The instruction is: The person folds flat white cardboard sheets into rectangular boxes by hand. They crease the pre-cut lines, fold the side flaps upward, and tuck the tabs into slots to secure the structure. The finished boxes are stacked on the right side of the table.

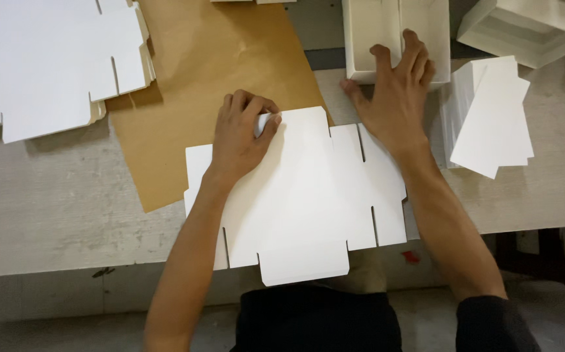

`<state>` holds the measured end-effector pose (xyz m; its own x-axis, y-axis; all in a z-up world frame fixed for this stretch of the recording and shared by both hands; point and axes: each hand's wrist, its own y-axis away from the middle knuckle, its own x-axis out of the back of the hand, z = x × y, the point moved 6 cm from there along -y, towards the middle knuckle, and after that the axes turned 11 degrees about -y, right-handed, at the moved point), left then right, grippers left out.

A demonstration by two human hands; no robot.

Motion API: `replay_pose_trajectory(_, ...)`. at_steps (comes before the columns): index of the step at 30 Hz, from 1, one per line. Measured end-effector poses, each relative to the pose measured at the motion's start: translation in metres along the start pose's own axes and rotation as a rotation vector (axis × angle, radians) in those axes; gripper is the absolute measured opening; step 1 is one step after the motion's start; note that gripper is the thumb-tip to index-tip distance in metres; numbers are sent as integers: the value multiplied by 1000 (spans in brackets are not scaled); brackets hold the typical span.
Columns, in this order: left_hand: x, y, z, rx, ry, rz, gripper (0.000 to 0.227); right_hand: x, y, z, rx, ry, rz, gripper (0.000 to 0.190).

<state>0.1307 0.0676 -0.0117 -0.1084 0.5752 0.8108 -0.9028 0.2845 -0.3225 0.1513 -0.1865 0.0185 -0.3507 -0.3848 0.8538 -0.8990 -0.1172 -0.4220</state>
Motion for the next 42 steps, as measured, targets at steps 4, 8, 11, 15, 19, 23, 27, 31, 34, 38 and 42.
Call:
replay_pose_trajectory(4,0,0,0,25,-6,2,12,14,3,-11,36,-61,-3,68)
replay_pose_trajectory(8,-2,1,-1,26,-14,-5,11,32,13,-14,-27,120,-49,85)
replay_pose_trajectory(11,-1,1,0,27,-12,-9,11,35,18,-2,17,229,76,79)
replay_pose_trajectory(15,-2,1,0,15,-28,-2,12,31,14,12,-23,193,105,88)
replay_pose_trajectory(19,0,2,1,2,-9,12,13,26,11,20,-88,208,60,98)
replay_pose_trajectory(23,-1,1,0,14,-4,2,11,31,9,13,-53,90,44,86)
replay_pose_trajectory(27,2,1,3,-3,6,6,10,32,7,7,-6,61,27,82)
replay_pose_trajectory(31,0,2,0,-5,-16,10,11,30,16,8,41,-61,34,52)
replay_pose_trajectory(34,-1,2,-1,12,-18,8,10,28,19,7,39,-40,23,45)
replay_pose_trajectory(38,-1,2,0,25,-31,-13,11,24,17,14,-18,-29,26,26)
replay_pose_trajectory(42,-2,2,-2,19,-36,-2,11,24,16,18,-58,-77,38,26)
